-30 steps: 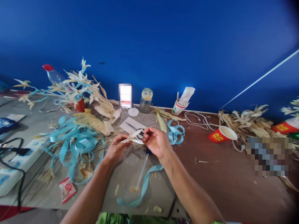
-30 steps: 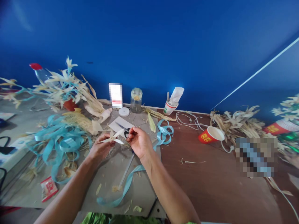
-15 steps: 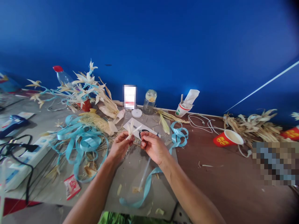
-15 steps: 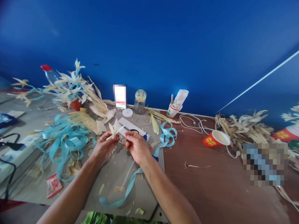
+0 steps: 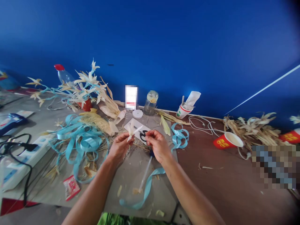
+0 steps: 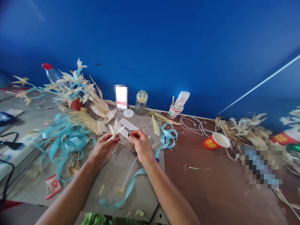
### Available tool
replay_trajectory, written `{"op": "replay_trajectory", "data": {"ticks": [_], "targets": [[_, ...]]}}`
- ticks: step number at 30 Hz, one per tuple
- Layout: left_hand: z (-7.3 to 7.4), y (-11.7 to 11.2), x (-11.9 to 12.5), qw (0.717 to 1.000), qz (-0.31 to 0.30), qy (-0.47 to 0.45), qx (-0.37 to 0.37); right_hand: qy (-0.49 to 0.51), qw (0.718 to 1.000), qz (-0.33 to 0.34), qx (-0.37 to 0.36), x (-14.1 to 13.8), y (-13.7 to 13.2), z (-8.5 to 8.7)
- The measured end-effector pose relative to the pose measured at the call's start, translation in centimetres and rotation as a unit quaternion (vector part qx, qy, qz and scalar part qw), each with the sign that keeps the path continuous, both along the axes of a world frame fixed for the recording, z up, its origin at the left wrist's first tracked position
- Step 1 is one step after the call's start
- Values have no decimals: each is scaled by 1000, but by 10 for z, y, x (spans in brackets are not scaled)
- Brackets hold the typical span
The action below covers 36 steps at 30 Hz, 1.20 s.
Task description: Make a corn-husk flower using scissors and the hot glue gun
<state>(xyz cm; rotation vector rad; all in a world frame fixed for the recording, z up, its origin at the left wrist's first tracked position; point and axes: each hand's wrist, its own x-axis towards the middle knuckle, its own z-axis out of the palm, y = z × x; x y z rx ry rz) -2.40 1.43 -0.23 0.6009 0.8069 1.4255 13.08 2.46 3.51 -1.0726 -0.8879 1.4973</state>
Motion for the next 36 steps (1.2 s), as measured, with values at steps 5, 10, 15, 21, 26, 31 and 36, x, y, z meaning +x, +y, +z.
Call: {"op": "replay_trajectory", "data": {"ticks": [5, 10, 15, 21, 26, 31, 36], "targets": [[0, 2, -1, 1000, 14, -5, -9, -34, 999, 1, 4, 7, 11, -1], [-4, 4, -4, 1000, 5, 17, 8, -178, 982, 14, 53, 19, 36, -10], [-5, 4, -6, 999, -8, 31, 22, -379, 915, -41, 136, 38, 68, -11], [-7, 5, -7, 999, -12, 39, 32, -548, 823, -31, 148, 55, 91, -6], [-7, 4, -7, 999, -11, 39, 14, -562, 814, 7, 144, 59, 96, -14], [-9, 4, -7, 999, 2, 33, 16, -590, 795, 35, 140, 63, 102, -15], [-7, 4, -7, 999, -9, 34, 14, -610, 778, 52, 140, 68, 106, -10]]}}
